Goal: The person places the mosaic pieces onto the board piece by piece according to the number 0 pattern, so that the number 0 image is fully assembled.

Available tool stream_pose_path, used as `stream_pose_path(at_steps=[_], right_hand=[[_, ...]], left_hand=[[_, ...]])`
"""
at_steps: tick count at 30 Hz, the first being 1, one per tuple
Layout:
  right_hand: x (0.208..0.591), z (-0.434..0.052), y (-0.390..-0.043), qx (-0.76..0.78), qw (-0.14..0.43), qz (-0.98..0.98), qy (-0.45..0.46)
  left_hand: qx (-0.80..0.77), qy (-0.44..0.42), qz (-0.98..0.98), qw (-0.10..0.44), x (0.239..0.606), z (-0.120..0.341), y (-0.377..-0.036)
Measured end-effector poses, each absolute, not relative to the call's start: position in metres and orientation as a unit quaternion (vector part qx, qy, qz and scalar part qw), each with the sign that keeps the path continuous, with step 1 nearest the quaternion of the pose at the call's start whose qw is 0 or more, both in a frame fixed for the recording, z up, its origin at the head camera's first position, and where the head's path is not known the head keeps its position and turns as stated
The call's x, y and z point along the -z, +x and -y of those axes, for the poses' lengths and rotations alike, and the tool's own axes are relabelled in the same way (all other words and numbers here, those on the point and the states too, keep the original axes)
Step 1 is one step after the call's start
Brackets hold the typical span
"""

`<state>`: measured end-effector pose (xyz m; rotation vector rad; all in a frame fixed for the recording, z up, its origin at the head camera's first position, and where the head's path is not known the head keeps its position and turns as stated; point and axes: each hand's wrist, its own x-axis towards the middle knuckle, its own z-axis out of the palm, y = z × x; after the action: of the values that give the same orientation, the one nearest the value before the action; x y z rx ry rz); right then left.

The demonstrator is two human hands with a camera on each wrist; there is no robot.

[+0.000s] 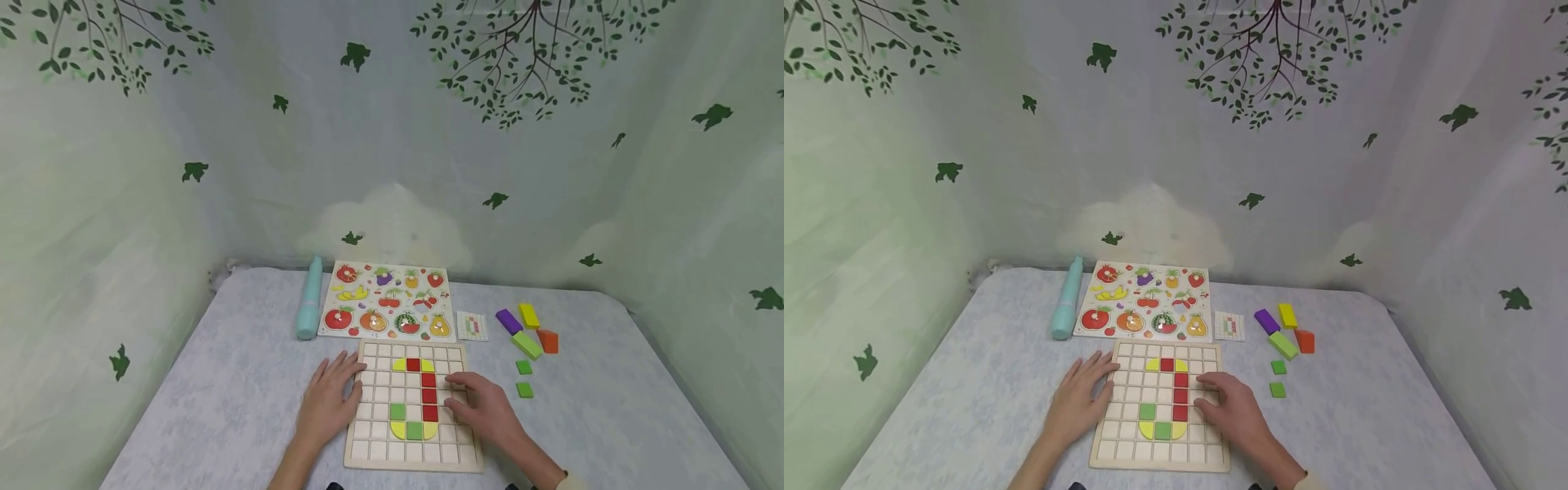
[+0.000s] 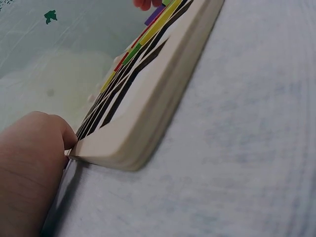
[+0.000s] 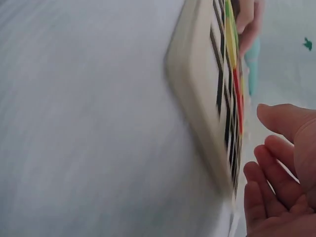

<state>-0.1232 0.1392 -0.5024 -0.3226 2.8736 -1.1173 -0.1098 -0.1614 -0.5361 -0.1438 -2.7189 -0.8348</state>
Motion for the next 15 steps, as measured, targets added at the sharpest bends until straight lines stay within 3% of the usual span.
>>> stream_pose_path(at_steps=[15], right_hand=[[0.502, -0.206, -0.133, 0.255, 0.035, -0.965, -0.057]], left_hand=[[0.287, -0.058, 0.944, 0.152, 0.539, 0.162, -0.109]])
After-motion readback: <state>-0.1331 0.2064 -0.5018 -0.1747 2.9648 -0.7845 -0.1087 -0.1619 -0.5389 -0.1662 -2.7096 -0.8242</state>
